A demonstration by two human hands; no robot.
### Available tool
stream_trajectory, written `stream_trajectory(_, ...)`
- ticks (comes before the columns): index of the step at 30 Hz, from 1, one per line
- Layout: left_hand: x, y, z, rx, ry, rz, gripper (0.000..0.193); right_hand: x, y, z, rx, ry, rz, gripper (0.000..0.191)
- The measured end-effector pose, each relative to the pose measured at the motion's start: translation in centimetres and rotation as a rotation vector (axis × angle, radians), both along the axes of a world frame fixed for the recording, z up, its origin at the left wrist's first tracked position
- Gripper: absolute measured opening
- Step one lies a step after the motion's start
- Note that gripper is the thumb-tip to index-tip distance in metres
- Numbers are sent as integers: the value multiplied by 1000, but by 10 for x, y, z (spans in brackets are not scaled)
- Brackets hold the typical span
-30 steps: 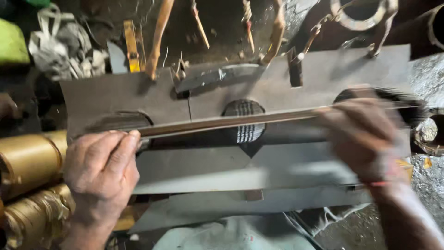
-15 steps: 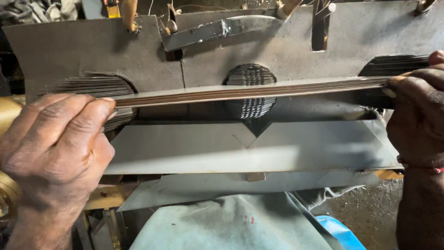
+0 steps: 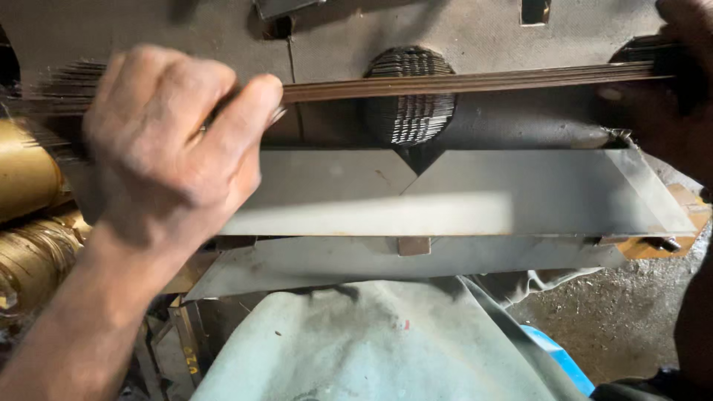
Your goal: The person aligns two thin metal sheets on a metal jig with circular indentations. They repeatedly adjust the position of the sheets, ensuring they are straight and properly seated within the jig's guides.
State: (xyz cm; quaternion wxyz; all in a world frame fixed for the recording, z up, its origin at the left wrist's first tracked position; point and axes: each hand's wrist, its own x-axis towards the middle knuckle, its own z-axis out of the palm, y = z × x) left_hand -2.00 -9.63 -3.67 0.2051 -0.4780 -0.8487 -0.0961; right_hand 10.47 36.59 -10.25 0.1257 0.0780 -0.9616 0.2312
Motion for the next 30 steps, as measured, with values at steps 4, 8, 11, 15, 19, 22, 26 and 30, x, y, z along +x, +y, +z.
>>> stream_trajectory(4,-4,0,-20,127,40,-54,17,-3,-3,1,13,2,3,22)
stream_trajectory(8,-2,-7,-29,142,47,-57,18,-1,-2,0,21,0,11,23)
stream_trajectory(11,-1,-8,-32,153,46,-47,19,-1,0,-3,36,-3,14,23)
stream_trajectory(15,0,-9,-33,149,42,-40,21,-3,0,-6,47,-4,25,24)
stream_trajectory(19,5,-13,-34,150,35,-48,22,-3,-1,-5,57,-1,28,25)
stream_trajectory(22,5,-18,-33,145,2,-68,23,-3,-6,-5,63,-5,28,26)
stream_trajectory(26,-3,-44,-30,142,-84,-87,25,-9,-9,-6,75,12,33,27)
stream_trajectory(30,-2,-90,-35,142,-271,65,27,-14,-8,-7,106,25,36,28)
